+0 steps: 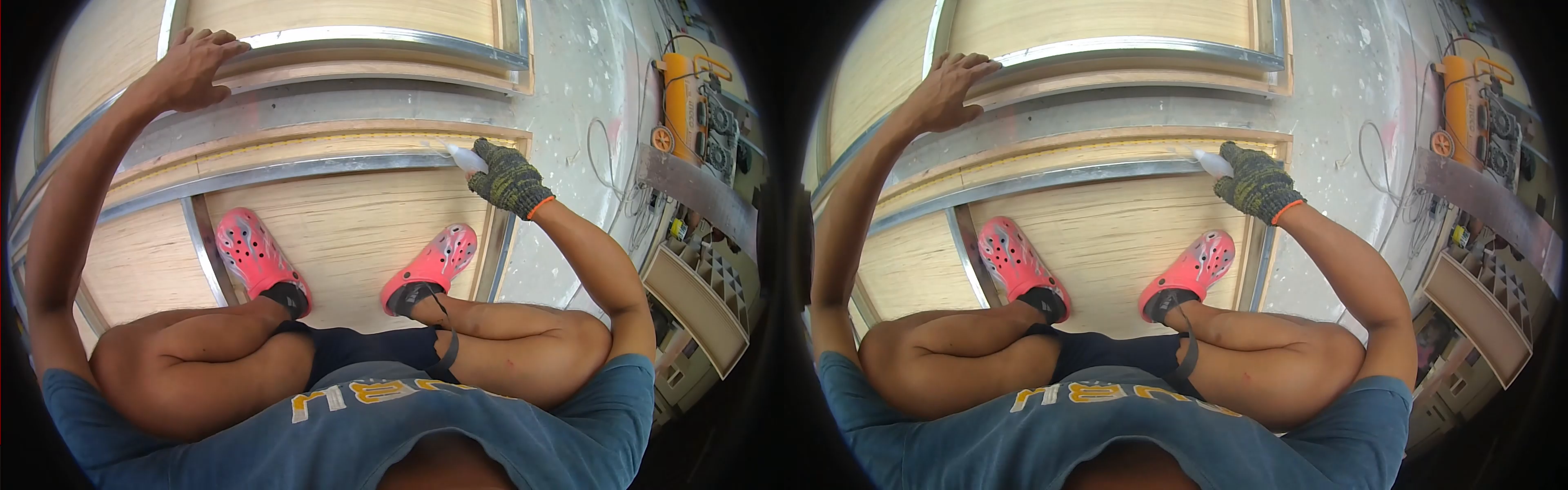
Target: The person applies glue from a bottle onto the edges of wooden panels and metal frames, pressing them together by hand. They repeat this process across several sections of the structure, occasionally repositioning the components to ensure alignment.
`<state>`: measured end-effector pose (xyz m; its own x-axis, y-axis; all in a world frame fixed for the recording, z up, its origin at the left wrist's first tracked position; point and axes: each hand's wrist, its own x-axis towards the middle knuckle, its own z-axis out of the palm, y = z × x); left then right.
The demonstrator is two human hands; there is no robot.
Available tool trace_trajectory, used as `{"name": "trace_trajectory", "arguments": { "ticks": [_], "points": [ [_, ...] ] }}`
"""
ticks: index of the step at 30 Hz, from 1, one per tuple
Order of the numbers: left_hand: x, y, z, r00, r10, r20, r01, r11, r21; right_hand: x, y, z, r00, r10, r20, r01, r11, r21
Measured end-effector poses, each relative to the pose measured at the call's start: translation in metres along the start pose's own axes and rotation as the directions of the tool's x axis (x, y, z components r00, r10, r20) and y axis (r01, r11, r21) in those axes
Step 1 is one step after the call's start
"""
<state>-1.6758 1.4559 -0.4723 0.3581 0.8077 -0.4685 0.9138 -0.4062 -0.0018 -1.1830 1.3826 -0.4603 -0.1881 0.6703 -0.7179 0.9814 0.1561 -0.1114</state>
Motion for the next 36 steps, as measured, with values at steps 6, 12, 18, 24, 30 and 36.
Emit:
{"name": "trace_trajectory", "arguments": {
  "ticks": [6,12,18,24,30,36],
  "points": [
    [0.001,-0.003,0.003,0.999,0.023,-0.041,-0.023,1.0,0.0,0.001,0.003,0.004,1.0,-0.008,-0.022,0.008,1.0,-0.012],
    [0.0,-0.001,0.003,0.999,0.029,-0.04,-0.029,1.0,-0.007,-0.001,0.004,0.002,1.0,-0.008,-0.004,0.008,1.0,-0.016],
    [-0.001,0.001,0.0,1.0,0.014,-0.01,-0.015,1.0,-0.019,0.001,-0.001,-0.003,1.0,0.003,0.014,-0.003,1.0,-0.028],
    [-0.002,0.003,-0.003,1.0,0.003,-0.001,-0.003,1.0,-0.015,0.0,0.003,0.005,0.999,-0.017,-0.05,0.015,0.999,-0.032],
    [-0.003,0.003,-0.006,1.0,0.001,0.014,-0.001,1.0,-0.015,0.003,0.004,0.003,0.999,-0.027,-0.041,0.026,0.999,-0.032],
    [-0.003,0.002,-0.003,0.999,0.018,-0.05,-0.019,1.0,-0.025,0.004,0.003,0.002,0.999,-0.026,-0.024,0.025,0.999,-0.04]
  ]
}}
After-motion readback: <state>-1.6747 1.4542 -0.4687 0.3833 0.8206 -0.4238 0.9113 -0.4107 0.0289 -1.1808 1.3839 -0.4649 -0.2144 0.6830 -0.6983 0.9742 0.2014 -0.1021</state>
